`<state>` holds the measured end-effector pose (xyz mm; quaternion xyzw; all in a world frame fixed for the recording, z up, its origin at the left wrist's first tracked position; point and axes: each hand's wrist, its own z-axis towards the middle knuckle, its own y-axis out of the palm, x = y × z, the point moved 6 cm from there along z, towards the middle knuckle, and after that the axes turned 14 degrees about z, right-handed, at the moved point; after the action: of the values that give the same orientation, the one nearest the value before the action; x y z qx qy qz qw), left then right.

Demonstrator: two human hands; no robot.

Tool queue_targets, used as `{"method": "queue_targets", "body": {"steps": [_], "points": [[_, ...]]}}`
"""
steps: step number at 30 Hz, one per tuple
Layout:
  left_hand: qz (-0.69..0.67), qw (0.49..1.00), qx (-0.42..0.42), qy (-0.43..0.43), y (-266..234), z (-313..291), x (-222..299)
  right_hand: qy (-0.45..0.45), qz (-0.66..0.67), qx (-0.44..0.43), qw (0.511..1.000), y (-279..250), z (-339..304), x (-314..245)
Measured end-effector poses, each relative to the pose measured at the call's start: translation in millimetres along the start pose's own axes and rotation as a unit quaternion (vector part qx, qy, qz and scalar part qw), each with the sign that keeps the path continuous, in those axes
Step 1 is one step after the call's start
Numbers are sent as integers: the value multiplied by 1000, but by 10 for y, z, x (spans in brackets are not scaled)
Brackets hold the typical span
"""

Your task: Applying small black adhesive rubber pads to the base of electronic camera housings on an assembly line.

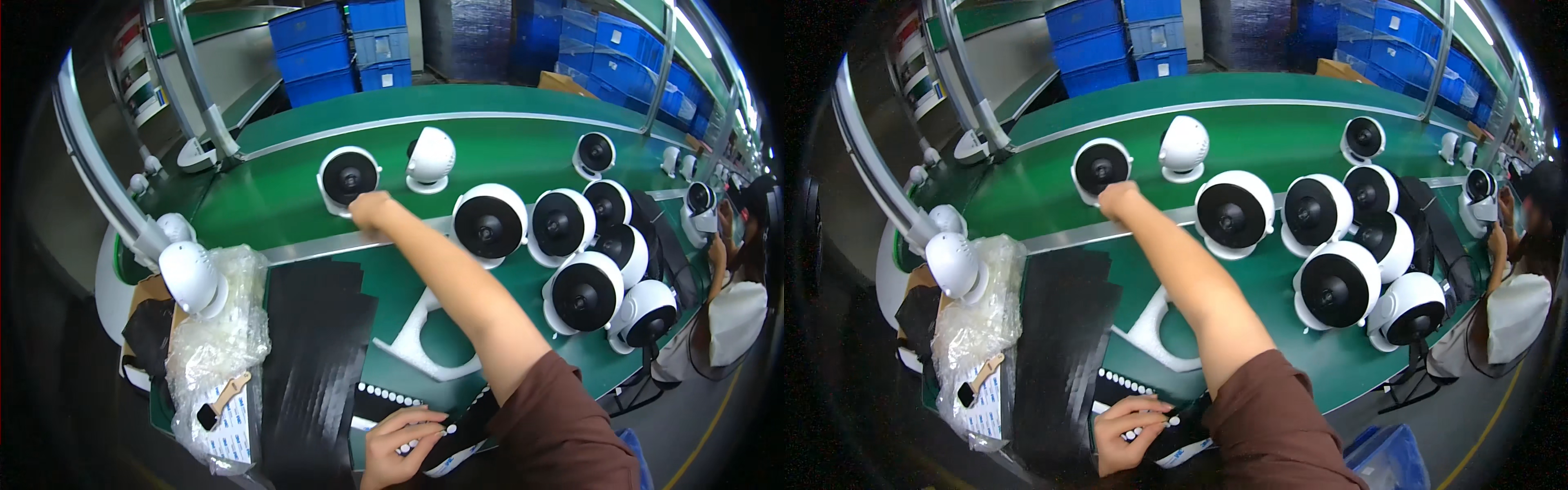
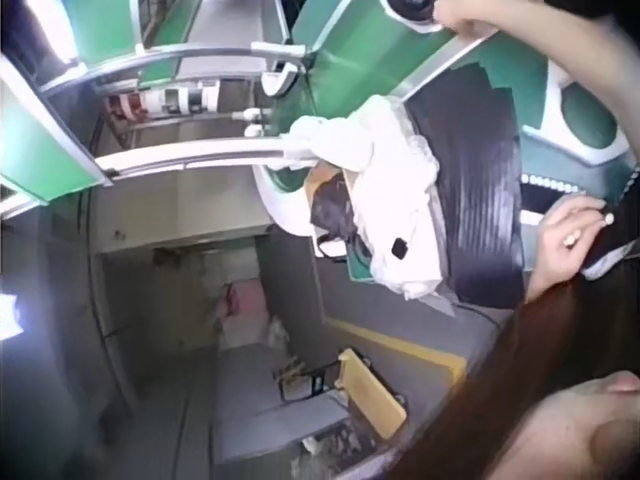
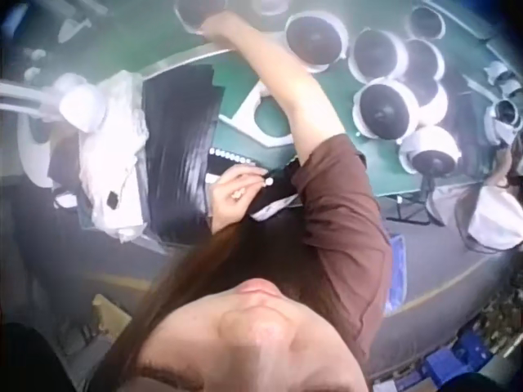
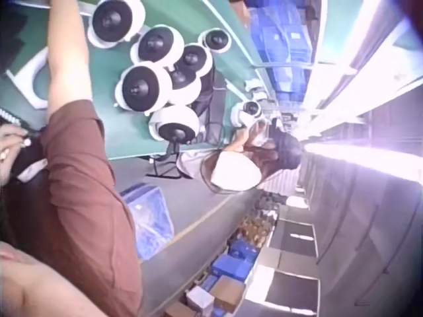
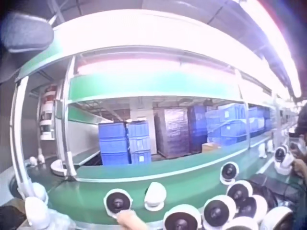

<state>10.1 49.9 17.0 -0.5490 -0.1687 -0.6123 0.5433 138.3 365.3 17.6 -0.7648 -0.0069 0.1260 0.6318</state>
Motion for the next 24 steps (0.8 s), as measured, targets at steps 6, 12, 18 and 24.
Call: {"method": "queue_targets", "body": {"steps": [6,12,18,24], "points": [[-7,1000,-16,0,6,10,-53,-7,-47,195,980,-372,-213,-130],[2,999,-43,-12,88,82,-7,71,-29,420,904,-811,-121,278],[1,998,-51,-38,98,65,45,306,60,169,935,-1123,-298,1300],[-8,996,-85,-24,207,130,54,255,-37,192,947,-913,-446,1859]]}}
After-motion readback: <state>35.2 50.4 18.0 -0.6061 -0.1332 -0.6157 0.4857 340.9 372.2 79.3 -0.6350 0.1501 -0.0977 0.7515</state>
